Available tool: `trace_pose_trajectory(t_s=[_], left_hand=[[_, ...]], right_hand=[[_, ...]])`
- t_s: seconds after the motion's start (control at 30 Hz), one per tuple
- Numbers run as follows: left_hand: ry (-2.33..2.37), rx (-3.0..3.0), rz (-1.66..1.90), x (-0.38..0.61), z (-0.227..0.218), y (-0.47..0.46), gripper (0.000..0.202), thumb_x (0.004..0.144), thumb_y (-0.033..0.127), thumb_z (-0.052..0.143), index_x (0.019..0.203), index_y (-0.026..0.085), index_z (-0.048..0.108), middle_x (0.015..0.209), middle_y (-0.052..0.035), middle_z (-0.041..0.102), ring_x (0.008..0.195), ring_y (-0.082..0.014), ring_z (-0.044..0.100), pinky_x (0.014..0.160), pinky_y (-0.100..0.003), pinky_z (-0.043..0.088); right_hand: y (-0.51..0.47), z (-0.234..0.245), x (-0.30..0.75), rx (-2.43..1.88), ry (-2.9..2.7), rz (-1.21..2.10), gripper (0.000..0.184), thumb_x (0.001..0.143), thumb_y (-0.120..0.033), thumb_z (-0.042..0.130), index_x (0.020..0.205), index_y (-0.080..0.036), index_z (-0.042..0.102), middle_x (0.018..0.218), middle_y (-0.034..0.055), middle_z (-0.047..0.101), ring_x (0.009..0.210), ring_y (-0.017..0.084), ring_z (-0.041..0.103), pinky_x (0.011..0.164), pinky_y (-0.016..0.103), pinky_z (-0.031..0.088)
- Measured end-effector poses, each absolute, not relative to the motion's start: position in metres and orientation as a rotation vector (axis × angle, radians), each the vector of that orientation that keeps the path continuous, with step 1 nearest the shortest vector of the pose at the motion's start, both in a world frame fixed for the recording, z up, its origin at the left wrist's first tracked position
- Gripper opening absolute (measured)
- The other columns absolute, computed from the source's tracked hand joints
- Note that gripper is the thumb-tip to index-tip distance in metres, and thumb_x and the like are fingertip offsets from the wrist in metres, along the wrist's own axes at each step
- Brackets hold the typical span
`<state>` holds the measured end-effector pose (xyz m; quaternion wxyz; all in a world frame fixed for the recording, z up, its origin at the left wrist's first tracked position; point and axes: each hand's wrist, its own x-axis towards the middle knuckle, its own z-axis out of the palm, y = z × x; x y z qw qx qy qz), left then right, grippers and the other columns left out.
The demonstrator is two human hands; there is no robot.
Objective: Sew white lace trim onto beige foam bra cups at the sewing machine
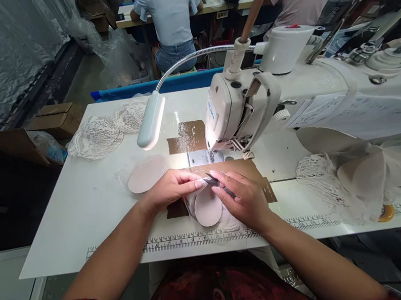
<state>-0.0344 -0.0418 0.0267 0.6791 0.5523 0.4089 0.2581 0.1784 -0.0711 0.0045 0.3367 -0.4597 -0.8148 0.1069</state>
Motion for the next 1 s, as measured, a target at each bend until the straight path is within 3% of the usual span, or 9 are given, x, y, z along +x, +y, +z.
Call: trace_pose_trajectory(t_s=[0.2, 0.37, 0.77, 1.0], left_hand=[[0.905, 1.206, 0.622, -0.0333, 0.0254, -0.0419, 0.024, 0.081, 0.033, 0.067, 0.094, 0.014, 0.073, 0.095, -0.0088, 0.071, 0.085, -0.0176, 0.062, 0.076, -0.028, 0.049], [0.924, 1.223, 0.624, -0.0335, 0.0253, -0.0412, 0.024, 0.082, 0.032, 0.066, 0.096, 0.014, 0.073, 0.098, -0.0091, 0.071, 0.089, -0.0185, 0.063, 0.079, -0.028, 0.05], [0.96, 1.222, 0.62, -0.0333, 0.0223, -0.0416, 0.022, 0.082, 0.033, 0.066, 0.093, 0.015, 0.073, 0.085, -0.0058, 0.071, 0.073, -0.0131, 0.059, 0.068, -0.024, 0.047], [0.949, 1.209, 0.615, -0.0324, 0.0232, -0.0415, 0.022, 0.082, 0.033, 0.065, 0.088, 0.013, 0.073, 0.075, -0.0038, 0.066, 0.067, -0.0111, 0.054, 0.062, -0.022, 0.043]], right_hand=[[-0.0713, 0.0032, 0.179, -1.179, -2.123, 0.286, 0.036, 0.09, -0.027, 0.05, 0.124, -0.021, 0.057, 0.085, 0.0043, 0.067, 0.073, 0.015, 0.062, 0.065, 0.027, 0.05], [-0.0703, 0.0031, 0.1793, -1.163, -2.122, 0.257, 0.035, 0.09, -0.026, 0.05, 0.124, -0.02, 0.057, 0.084, 0.0046, 0.067, 0.074, 0.016, 0.063, 0.065, 0.027, 0.05], [-0.0694, 0.0033, 0.1786, -1.114, -2.116, 0.247, 0.034, 0.088, -0.023, 0.052, 0.12, -0.014, 0.059, 0.082, 0.0056, 0.067, 0.071, 0.015, 0.062, 0.063, 0.027, 0.05], [-0.0692, 0.0026, 0.1774, -1.127, -2.117, 0.213, 0.033, 0.089, -0.025, 0.052, 0.12, -0.018, 0.059, 0.081, 0.004, 0.067, 0.072, 0.015, 0.062, 0.063, 0.026, 0.05]])
